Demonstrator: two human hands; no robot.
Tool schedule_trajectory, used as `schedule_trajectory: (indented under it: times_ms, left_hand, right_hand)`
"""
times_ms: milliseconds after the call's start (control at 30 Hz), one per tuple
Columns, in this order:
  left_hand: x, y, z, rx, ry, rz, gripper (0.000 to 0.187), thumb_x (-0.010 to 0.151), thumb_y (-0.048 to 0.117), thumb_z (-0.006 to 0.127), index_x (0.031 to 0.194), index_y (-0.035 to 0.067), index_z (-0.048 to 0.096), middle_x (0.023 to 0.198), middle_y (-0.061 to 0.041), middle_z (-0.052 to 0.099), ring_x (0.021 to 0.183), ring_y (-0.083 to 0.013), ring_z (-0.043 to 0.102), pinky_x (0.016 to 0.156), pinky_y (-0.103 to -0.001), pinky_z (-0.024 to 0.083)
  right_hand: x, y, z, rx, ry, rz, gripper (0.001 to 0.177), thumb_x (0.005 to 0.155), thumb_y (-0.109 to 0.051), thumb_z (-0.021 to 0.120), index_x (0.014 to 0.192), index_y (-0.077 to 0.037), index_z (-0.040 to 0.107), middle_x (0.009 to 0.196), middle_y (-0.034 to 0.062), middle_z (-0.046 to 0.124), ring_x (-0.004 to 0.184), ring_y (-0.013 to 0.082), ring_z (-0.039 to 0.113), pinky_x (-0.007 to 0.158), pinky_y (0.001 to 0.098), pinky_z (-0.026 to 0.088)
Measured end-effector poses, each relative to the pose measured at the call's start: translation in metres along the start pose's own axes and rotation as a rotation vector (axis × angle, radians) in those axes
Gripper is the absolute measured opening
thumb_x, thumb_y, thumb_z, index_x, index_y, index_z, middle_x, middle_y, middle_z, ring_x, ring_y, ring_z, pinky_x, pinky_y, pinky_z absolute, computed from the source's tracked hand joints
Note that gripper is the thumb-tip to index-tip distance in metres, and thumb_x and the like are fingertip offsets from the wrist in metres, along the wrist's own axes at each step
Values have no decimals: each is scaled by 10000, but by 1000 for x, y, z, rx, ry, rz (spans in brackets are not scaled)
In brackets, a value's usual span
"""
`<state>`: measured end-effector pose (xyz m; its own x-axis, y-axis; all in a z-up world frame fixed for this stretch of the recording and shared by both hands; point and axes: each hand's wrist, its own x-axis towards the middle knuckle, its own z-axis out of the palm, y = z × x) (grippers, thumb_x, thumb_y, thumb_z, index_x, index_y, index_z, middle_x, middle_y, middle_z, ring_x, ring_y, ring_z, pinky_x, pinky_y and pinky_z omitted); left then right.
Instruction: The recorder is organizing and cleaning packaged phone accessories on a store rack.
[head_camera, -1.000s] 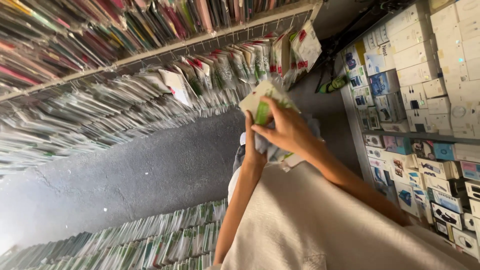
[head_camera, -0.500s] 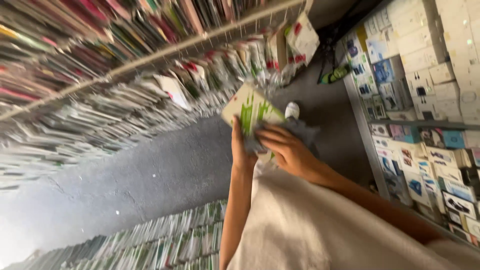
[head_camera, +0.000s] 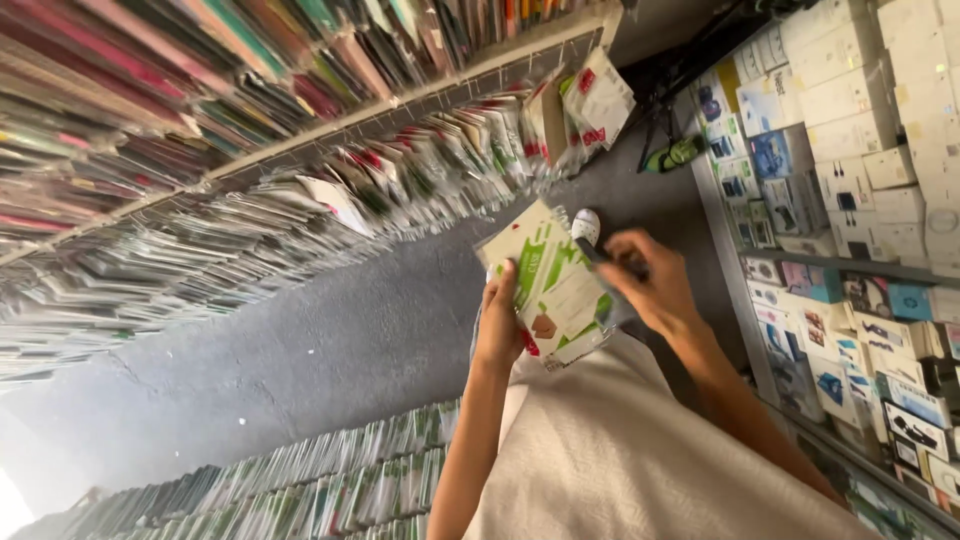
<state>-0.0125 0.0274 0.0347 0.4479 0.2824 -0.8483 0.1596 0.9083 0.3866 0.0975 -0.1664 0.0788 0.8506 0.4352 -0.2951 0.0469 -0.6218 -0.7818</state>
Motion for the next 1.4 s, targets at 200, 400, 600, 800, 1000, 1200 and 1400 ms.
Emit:
schedule_trajectory:
  times_ms: [200, 400, 600, 800, 1000, 1200, 1400]
  left_hand:
    - [24, -18, 26, 42, -62, 7, 615, 889, 512, 773, 1174, 26, 526, 924, -174, 678, 817, -272, 733, 756, -460, 617]
    - [22, -10, 73, -101, -180, 31, 527, 948, 508, 660, 1085, -1, 627, 926, -192, 735, 794, -285, 766, 717, -433, 644]
    - [31, -15, 91, -202, -118, 109, 523, 996, 485, 599, 1142, -14, 651, 983, -207, 743, 866, -310, 763, 758, -462, 634]
    - [48, -35, 75, -232, -1, 155, 541, 991, 499, 598, 1184, -2, 667, 1014, -218, 749, 877, -324, 762, 776, -483, 632]
    - [43, -50, 73, -190, 13, 128, 527, 983, 467, 633, 1142, -34, 673, 976, -194, 748, 844, -303, 763, 746, -444, 639]
    - [47, -55, 43, -219, 50, 113, 492, 966, 442, 674, 1129, -23, 675, 968, -216, 754, 818, -305, 767, 720, -439, 647]
    - [42, -43, 6, -223, 58, 91, 523, 946, 452, 698, 1124, -38, 662, 940, -225, 743, 797, -318, 766, 697, -455, 650]
  right_hand:
    - [38, -20, -19, 257, -22, -11, 337, 727, -112, 902, 949, -69, 651, 717, 103, 697, 692, 239, 679, 746, 390, 547]
    - [90, 9, -57, 493, -244, 213, 384, 689, -96, 910, 1024, -112, 723, 798, 16, 708, 784, 126, 651, 811, 315, 535]
    - [142, 17, -108, 536, -413, 256, 293, 738, -109, 834, 1013, -80, 737, 915, 48, 692, 911, 200, 651, 874, 382, 524]
    - [229, 7, -122, -62, -69, -108, 196, 785, -83, 666, 968, -149, 685, 681, 19, 461, 716, 169, 569, 695, 309, 429]
    - [301, 56, -11, -786, -149, -343, 544, 828, -172, 693, 1368, -160, 627, 967, 123, 737, 816, 315, 755, 689, 460, 617]
    - [338, 201, 114, -1102, -78, -363, 495, 865, -123, 654, 1312, 82, 599, 911, 105, 732, 737, 265, 755, 605, 390, 608]
    - [289, 107, 41, -1128, -225, -227, 282, 865, -122, 649, 1076, 31, 756, 858, 152, 760, 787, 325, 768, 639, 448, 608]
